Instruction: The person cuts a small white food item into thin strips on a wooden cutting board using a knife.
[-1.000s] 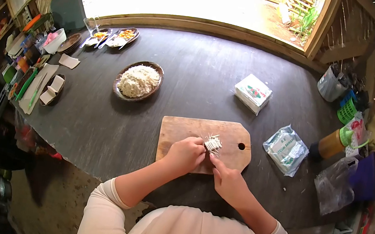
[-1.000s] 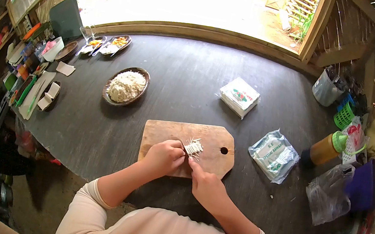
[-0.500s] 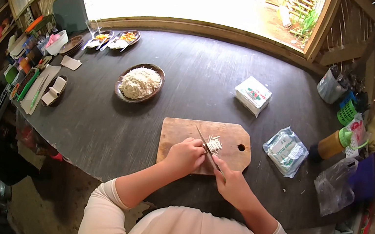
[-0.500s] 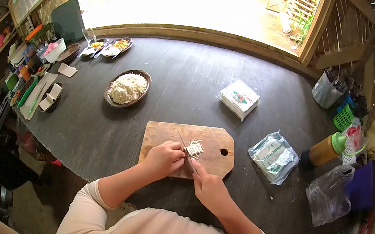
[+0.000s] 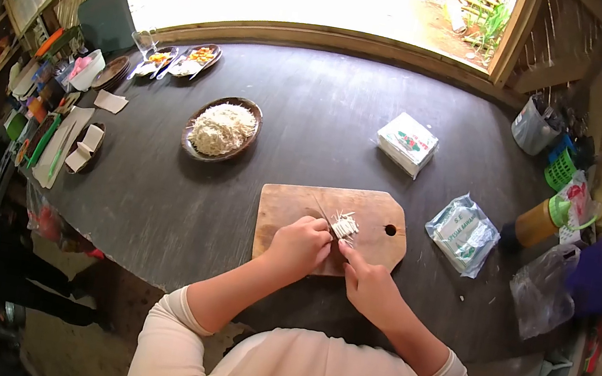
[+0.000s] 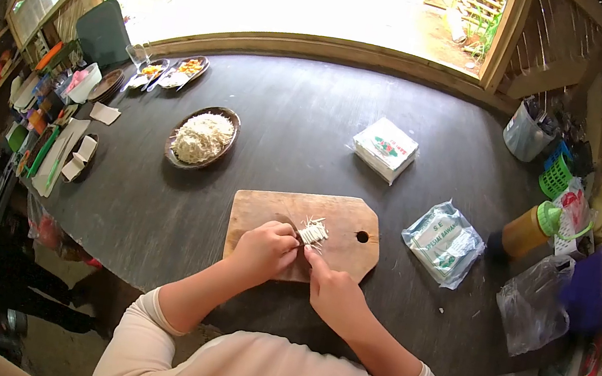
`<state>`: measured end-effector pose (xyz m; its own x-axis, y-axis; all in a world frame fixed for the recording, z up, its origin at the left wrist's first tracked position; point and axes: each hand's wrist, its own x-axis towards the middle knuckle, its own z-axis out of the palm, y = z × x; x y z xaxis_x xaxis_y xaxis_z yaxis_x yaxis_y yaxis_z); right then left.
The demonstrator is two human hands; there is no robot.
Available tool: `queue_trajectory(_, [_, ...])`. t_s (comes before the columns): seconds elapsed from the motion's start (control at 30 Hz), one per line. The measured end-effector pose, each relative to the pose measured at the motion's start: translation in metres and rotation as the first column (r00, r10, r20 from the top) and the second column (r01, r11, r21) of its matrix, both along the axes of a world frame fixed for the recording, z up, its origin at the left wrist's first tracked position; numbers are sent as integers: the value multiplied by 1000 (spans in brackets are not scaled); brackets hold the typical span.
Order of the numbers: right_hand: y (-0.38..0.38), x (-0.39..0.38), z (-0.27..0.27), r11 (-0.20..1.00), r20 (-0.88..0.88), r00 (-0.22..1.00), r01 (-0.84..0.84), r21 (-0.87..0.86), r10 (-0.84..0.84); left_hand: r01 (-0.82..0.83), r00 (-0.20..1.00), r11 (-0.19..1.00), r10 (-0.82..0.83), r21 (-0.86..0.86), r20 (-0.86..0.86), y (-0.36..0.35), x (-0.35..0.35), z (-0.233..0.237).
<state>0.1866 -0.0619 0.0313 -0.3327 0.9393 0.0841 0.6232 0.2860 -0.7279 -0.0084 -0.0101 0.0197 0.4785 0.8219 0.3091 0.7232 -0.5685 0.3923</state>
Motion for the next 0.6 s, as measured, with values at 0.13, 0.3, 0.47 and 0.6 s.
queue_trajectory(0.13, [1, 3, 2, 1000, -44, 999, -6, -2, 6, 14, 1000, 1000, -14, 21, 15, 2, -1, -4])
queue_trajectory(0.3, [-4, 5, 12, 1000, -92, 996, 19, -5, -19, 26, 1000, 999, -26, 24, 16, 3, -1, -3])
queue_trajectory(0.47, [-6, 10, 10, 1000, -85, 996, -19, -15, 17, 21, 998, 1000, -22, 13, 61, 2, -1, -3])
queue_trajectory(0.6, [-6, 9, 18, 999, -78, 996, -39, -13, 38, 22, 999, 1000, -22, -6, 48, 3, -3, -2])
